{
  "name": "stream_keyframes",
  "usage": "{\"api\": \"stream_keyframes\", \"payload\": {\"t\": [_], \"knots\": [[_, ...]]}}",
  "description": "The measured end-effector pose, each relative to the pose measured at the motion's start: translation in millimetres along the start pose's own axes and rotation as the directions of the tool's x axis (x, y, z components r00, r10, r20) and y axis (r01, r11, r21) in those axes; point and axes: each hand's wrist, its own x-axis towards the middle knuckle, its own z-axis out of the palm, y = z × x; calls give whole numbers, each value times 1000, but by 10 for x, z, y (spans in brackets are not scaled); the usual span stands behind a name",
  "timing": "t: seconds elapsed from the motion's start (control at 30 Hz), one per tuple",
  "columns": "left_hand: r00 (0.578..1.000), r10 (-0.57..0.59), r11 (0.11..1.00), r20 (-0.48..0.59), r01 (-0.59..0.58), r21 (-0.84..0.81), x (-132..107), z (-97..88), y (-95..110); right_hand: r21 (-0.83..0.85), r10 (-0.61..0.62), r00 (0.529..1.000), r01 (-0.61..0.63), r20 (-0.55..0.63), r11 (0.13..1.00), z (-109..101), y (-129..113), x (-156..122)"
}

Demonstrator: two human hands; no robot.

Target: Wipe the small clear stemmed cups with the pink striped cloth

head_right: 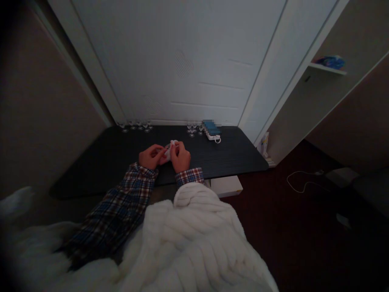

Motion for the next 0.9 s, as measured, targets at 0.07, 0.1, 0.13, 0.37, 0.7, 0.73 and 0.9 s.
{"api": "stream_keyframes", "payload": {"t": [0.07, 0.1, 0.13, 0.37, 0.7, 0.73, 0.9], "knots": [[1000, 14, 1000, -11, -14, -16, -1, 5, -5, 1, 3, 1000, -3, 0, 1000, 2, -1, 1], [1000, 23, 999, -16, -23, -23, -1, 8, -11, 0, 4, 1000, -4, -1, 1000, 2, -2, 0], [999, 30, 999, -22, -31, -31, 0, 13, -18, -2, 2, 1000, -2, -1, 1000, 3, -1, 0], [997, 18, 998, -72, -23, -59, 10, 29, -68, -6, -3, 1000, 3, 12, 1000, 3, 13, -7], [998, 32, 999, -54, -31, 11, 14, -1, -58, -9, -4, 1000, 5, 17, 1000, 12, 21, 2], [998, 30, 1000, -49, -30, 2, 15, 4, -66, -11, -4, 1000, 4, 16, 1000, 11, 22, 2], [999, -11, 995, -48, 6, -99, 27, 42, -108, -13, 3, 1000, -3, 19, 1000, 9, 27, -1]]}}
